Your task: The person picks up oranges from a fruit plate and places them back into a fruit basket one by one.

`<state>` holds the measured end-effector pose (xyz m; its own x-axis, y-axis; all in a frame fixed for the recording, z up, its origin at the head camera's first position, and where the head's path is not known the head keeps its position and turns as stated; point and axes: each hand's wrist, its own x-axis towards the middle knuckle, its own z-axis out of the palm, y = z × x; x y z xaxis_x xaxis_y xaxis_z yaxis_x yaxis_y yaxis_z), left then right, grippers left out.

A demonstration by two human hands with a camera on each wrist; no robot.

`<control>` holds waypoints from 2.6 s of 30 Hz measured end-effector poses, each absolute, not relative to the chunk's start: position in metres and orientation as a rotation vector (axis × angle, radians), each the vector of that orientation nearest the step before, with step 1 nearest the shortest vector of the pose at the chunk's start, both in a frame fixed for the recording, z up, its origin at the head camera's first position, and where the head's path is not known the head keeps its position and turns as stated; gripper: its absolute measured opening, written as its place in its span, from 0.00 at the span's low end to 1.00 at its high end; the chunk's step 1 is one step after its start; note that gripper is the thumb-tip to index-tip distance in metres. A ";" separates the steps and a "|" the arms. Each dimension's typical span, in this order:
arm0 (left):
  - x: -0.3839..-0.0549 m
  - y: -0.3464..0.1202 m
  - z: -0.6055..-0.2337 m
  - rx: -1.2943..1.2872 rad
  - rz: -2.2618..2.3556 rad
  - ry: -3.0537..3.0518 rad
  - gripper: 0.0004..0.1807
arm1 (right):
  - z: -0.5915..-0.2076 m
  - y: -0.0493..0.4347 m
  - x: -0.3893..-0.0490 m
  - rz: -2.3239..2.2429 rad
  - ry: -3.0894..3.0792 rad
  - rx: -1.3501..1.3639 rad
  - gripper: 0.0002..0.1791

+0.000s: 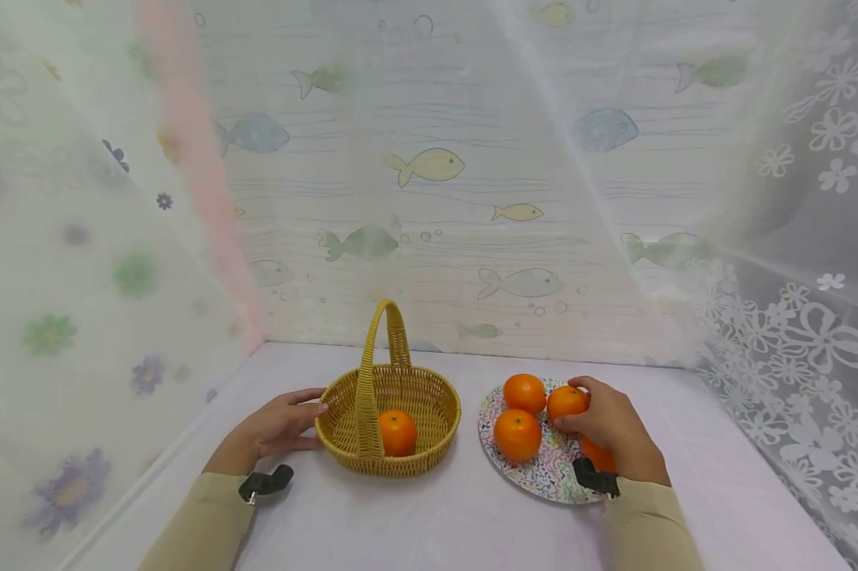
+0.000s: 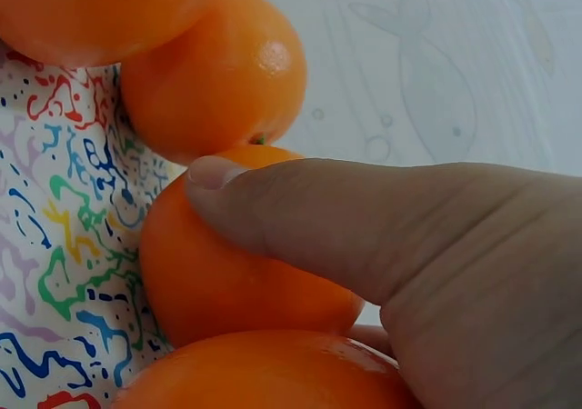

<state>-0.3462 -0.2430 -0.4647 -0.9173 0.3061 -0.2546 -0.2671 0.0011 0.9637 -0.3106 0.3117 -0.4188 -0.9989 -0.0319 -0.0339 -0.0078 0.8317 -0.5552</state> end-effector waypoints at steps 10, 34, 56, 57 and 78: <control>-0.345 -0.243 -0.464 0.045 1.973 1.882 0.38 | -0.420 0.312 -0.311 -0.897 2.976 -0.033 0.48; -0.346 -0.244 -0.466 0.046 1.972 1.887 0.37 | -0.407 0.314 -0.306 -0.884 2.985 0.009 0.52; -0.343 -0.243 -0.464 0.019 1.987 1.885 0.37 | -0.391 0.309 -0.299 -0.899 3.017 0.004 0.54; -0.343 -0.243 -0.464 0.020 1.986 1.884 0.37 | -0.390 0.309 -0.298 -0.900 3.019 0.005 0.54; -0.346 -0.242 -0.466 0.010 1.989 1.893 0.36 | -0.380 0.301 -0.295 -1.003 2.997 -0.005 0.55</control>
<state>-0.3456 -0.2422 -0.4659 -0.9227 0.2841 -0.2607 -0.2744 -0.0089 0.9616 -0.2950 0.3010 -0.3797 -0.9998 0.0028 0.0188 -0.0091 0.7987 -0.6017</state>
